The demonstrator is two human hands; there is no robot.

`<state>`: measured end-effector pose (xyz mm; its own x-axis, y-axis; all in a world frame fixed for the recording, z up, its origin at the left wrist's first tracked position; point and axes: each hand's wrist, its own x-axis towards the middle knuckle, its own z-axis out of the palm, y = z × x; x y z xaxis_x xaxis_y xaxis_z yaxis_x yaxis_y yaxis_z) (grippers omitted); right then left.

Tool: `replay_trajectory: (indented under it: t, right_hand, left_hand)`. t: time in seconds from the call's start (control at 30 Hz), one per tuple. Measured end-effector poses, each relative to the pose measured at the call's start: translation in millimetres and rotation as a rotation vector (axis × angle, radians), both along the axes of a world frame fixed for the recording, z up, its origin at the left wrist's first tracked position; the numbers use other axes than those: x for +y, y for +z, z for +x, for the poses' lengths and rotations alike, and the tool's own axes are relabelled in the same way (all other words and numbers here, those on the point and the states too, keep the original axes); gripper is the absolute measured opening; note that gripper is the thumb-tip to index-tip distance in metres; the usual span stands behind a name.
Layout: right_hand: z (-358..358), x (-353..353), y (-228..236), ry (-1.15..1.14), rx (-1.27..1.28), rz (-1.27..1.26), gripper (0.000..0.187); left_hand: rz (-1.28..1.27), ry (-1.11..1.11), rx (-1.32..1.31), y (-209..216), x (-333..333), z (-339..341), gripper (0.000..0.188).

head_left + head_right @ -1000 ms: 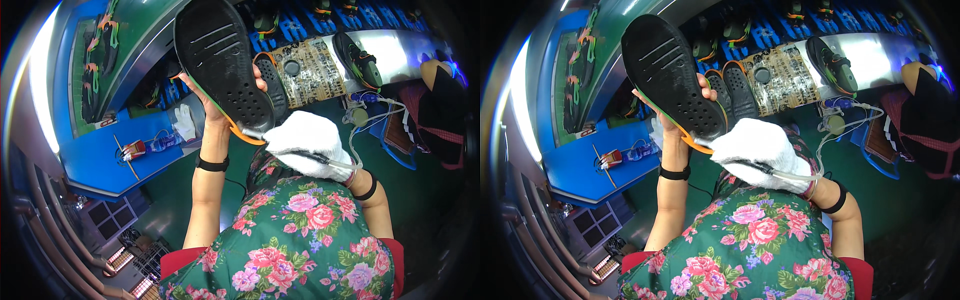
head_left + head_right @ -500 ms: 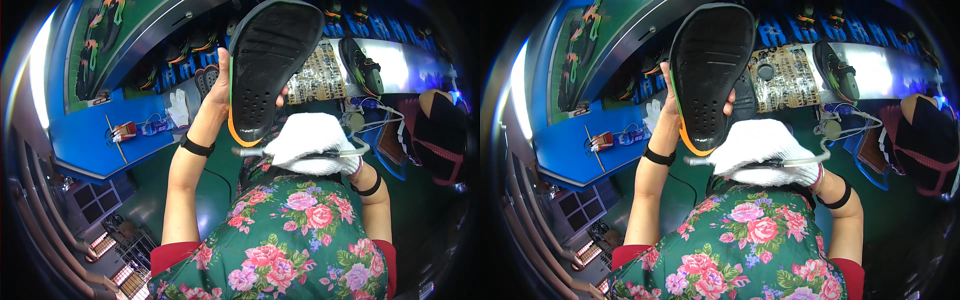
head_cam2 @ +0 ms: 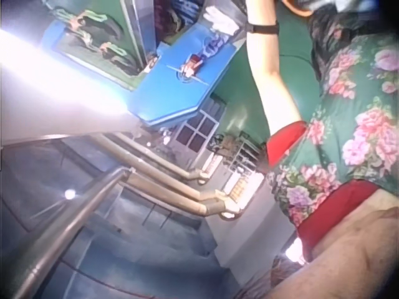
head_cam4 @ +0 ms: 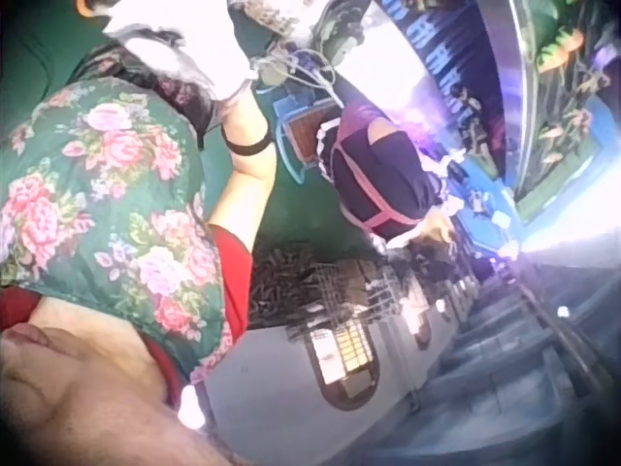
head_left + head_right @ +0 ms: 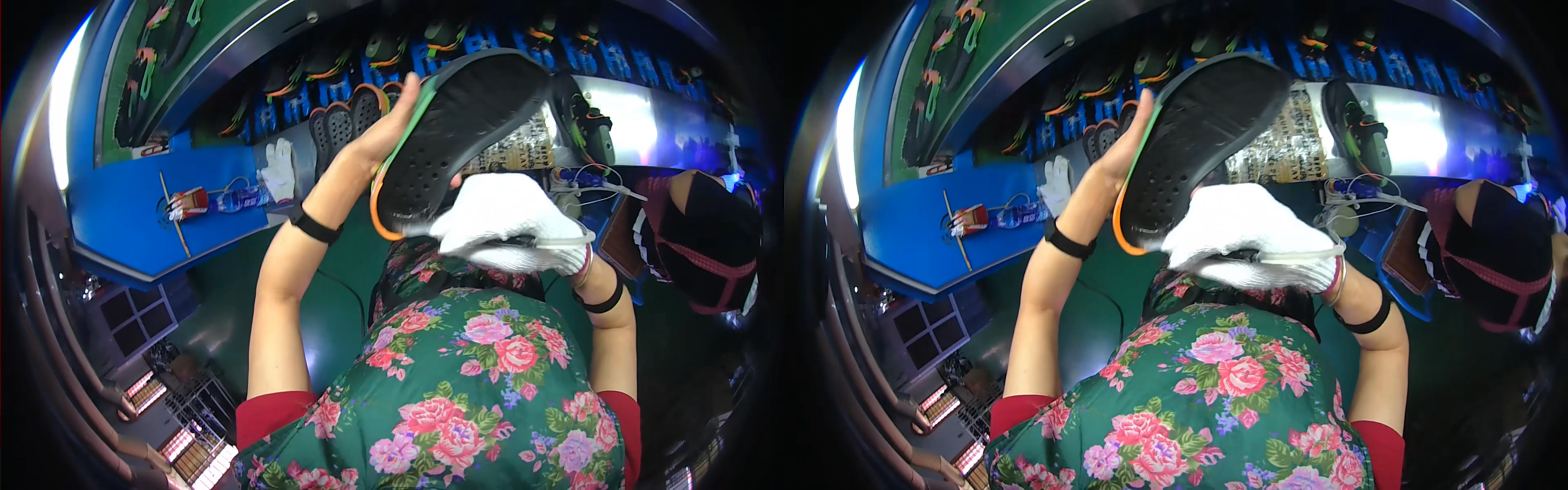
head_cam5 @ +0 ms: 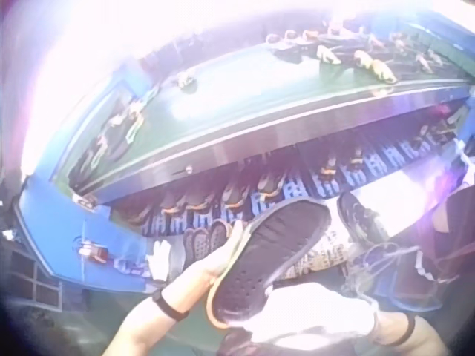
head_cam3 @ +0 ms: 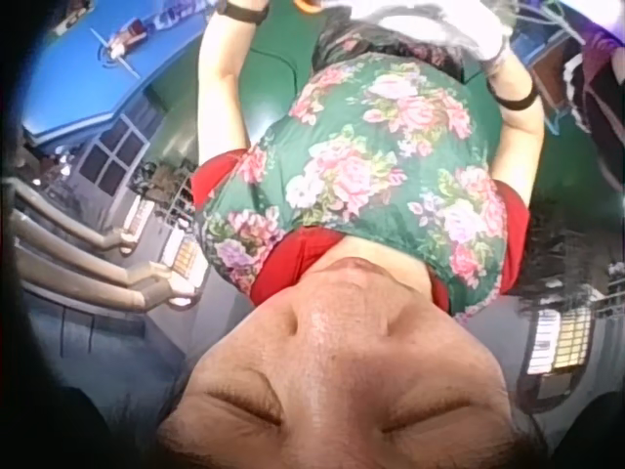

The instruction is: The person takes a shoe sole from a conveyor belt, applies liquid to its surface with a brush, and places it back onto the belt. This process is repeated for another shoe sole.

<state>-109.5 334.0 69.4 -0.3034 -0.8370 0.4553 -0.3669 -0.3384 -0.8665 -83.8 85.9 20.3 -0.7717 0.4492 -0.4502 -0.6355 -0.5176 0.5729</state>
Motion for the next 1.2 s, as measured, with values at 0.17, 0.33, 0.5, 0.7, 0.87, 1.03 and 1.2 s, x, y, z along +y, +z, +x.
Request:
replay_trajectory:
  t: [0.17, 0.33, 0.5, 0.7, 0.87, 1.03, 1.2]
  right_hand:
    - [-3.2, 14.5, 1.5, -0.366, -0.313, 0.020, 0.017]
    - [-18.7, 11.2, -1.5, -0.528, -0.058, -0.065, 0.019]
    - [-24.4, 20.4, 7.8, -0.418, 0.111, -0.037, 0.022]
    - [2.8, 20.3, 7.2, -0.534, 0.125, -0.060, 0.026]
    - [5.1, 24.7, 16.2, -0.657, 0.198, -0.064, 0.030]
    - [0.6, 23.7, 33.4, -0.725, 0.279, -0.051, 0.025]
    - [-8.4, 16.9, 37.8, -0.747, 0.395, -0.051, 0.030]
  left_hand:
    - [0.443, 0.285, -0.018, -35.5, 4.7, 34.2, 0.090]
    - [0.433, 0.515, 0.051, -57.6, 30.9, 66.9, 0.062]
    - [-0.059, 0.356, 0.089, -33.4, 36.8, 67.7, 0.063]
    - [0.397, 0.604, -0.039, -9.9, 48.6, 76.4, 0.065]
    - [0.571, 0.629, 0.155, -10.7, 55.8, 81.5, 0.081]
    - [0.618, 0.590, 0.100, -42.7, 67.2, 88.2, 0.089]
    - [0.855, 0.471, 0.119, -7.5, 95.7, 72.4, 0.096]
